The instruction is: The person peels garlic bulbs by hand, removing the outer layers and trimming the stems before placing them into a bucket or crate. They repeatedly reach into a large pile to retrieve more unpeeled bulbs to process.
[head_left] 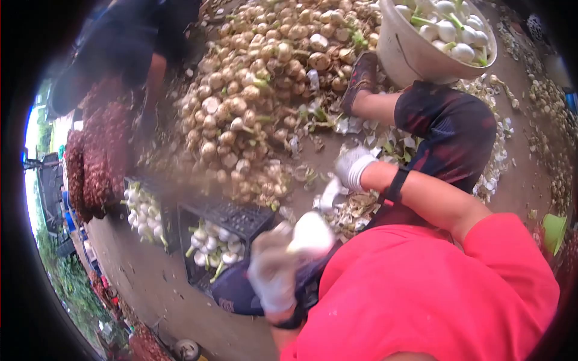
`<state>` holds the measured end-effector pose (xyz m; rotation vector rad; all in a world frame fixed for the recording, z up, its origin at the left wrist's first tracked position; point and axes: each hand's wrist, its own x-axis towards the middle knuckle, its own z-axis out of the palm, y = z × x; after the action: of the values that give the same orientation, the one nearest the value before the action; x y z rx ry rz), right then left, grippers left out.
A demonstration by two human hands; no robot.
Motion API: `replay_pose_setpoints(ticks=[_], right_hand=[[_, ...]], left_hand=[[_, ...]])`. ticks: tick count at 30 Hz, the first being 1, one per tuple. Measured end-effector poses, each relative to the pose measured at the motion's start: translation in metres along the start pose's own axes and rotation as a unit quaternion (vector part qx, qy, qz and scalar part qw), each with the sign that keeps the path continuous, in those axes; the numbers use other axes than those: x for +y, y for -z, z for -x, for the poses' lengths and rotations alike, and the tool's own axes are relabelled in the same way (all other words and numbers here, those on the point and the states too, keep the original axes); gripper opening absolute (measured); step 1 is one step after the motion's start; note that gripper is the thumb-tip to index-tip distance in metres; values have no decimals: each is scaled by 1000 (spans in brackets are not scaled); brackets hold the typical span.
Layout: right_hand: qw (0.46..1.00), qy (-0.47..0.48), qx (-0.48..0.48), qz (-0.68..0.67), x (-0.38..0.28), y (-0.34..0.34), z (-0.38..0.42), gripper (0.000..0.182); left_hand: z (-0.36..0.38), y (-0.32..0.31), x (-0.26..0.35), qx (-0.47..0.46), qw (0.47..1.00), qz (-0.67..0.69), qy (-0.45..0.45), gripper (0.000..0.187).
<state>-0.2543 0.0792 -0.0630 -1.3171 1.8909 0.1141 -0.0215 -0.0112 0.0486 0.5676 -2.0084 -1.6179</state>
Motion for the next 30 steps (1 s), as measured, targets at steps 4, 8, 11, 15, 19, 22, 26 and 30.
replay_pose_setpoints(ticks=[4,8,11,15,19,22,26,30], right_hand=[[966,78,-237,71,14,-16,-2,70],[958,-99,267,-26,57,14,-86,54],[918,-206,328,-83,110,98,-159,51],[952,-229,183,-88,157,137,-205,56],[933,-231,258,-95,169,127,-219,52],[930,-243,256,-99,155,124,-205,49],[934,-235,244,-116,138,122,-175,42],[928,-252,245,-121,144,114,-177,49]], left_hand=[[33,109,15,185,979,25,-80,14],[4,118,26,47,742,-669,29,16],[-14,64,-31,40,850,-521,62,22],[-44,12,-58,-55,922,-381,41,26],[-45,0,-89,-83,953,-289,43,28],[-55,-9,-91,-67,978,-190,51,21],[-47,-17,-101,-11,981,-42,189,11],[-43,-23,-81,85,919,156,351,18]])
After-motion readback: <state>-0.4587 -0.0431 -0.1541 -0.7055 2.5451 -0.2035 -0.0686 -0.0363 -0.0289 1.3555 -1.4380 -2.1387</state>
